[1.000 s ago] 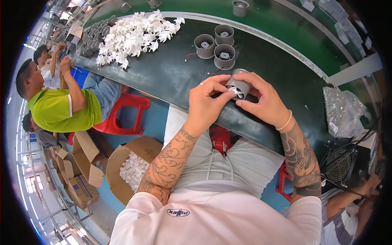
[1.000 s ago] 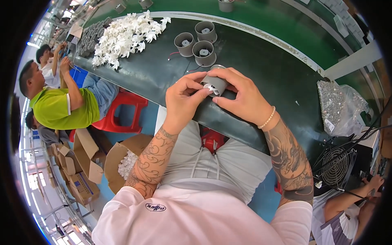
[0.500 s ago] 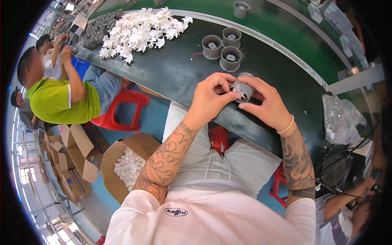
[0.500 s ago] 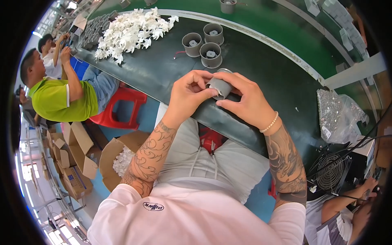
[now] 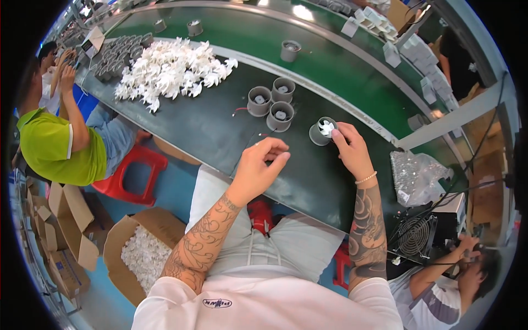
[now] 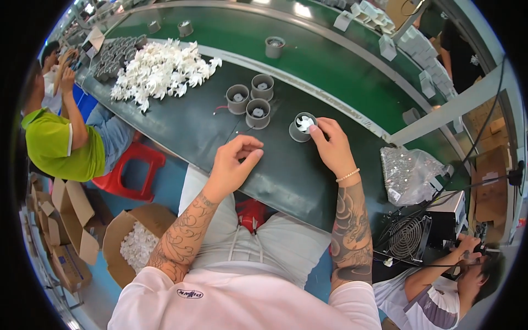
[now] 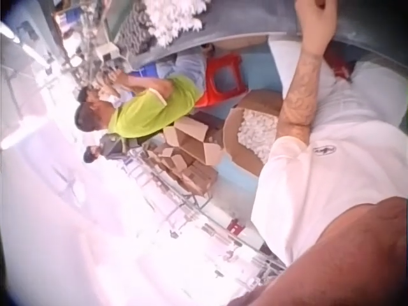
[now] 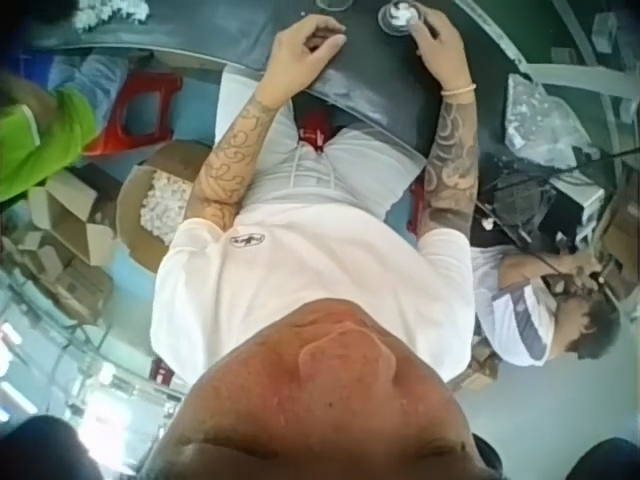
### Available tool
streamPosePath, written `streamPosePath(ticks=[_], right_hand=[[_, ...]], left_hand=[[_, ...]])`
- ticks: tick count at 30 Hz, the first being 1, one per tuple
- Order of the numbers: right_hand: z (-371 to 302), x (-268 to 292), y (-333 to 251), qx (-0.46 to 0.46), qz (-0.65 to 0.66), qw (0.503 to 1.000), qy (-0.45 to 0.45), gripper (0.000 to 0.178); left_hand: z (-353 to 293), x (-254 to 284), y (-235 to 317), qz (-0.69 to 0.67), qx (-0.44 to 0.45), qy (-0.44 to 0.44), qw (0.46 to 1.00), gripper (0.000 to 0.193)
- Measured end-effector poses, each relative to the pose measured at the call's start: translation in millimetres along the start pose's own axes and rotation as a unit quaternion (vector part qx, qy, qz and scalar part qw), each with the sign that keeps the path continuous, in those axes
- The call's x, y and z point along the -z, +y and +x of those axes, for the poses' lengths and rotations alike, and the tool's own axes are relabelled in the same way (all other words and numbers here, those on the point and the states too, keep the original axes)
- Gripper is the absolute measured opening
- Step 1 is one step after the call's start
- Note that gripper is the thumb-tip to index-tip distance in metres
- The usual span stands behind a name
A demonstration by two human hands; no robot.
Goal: The person assembles small plastic components by hand, inserting white pieces into grey housings on a production line.
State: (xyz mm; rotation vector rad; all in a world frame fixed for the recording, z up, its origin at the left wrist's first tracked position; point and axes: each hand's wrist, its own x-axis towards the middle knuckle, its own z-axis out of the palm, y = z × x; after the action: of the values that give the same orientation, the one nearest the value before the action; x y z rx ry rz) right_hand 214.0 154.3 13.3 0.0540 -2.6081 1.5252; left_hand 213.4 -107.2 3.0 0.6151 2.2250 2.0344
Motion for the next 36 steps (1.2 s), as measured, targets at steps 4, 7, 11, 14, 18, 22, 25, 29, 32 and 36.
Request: streamPosePath(ticks=[4, 7, 11, 14, 18, 22, 25, 29, 32, 36], right_hand=[[3.7, 34.4, 15.9, 0.102, -0.202, 0.955, 0.191, 0.029], [-9.1, 51.4, -4.0, -0.098, 0.153, 0.944, -0.275, 0.033], [-16.5, 13.7, -24.3, -0.126, 0.200, 0.906, -0.352, 0.054], [-3.0, -3.1, -5.7, -0.139, 0.383, 0.913, -0.033, 0.059], [1.3, -7.0, 0.0, -0.109, 0.314, 0.942, -0.046, 0.057], [2.6, -7.9, -0.8, -0.098, 0.320, 0.939, -0.074, 0.044], [-1.7, -0.9, -8.6, -0.103, 0.304, 0.945, -0.060, 0.038], [-2.4, 1.1, -6.1, -0.126, 0.270, 0.953, -0.061, 0.035], [-1.8, -3.0, -8.8, -0.126, 0.272, 0.952, -0.062, 0.034], [-0.1, -6.8, -8.0, -0.130, 0.278, 0.949, -0.073, 0.033]], left_hand=[[-4.9, 0.9, 2.1, 0.027, -0.016, -0.005, 1.000, 0.015], [-6.7, 3.4, 1.2, 0.053, -0.045, -0.008, 0.998, 0.014], [-6.4, 1.1, 3.0, 0.082, -0.085, -0.022, 0.993, 0.015], [-6.1, 0.2, 5.5, 0.083, -0.087, -0.031, 0.992, 0.016], [-6.6, 1.8, 5.5, 0.114, -0.102, -0.023, 0.988, 0.014], [-7.7, 5.2, 7.0, 0.132, -0.102, 0.001, 0.986, 0.013], [-2.6, 10.3, 5.1, 0.133, -0.114, 0.078, 0.982, 0.015], [47.0, 73.7, -14.1, 0.380, -0.183, 0.235, 0.876, 0.029], [85.6, 122.4, -33.8, 0.564, -0.139, 0.296, 0.758, 0.048], [103.2, 142.4, -52.5, 0.633, -0.094, 0.267, 0.720, 0.051]])
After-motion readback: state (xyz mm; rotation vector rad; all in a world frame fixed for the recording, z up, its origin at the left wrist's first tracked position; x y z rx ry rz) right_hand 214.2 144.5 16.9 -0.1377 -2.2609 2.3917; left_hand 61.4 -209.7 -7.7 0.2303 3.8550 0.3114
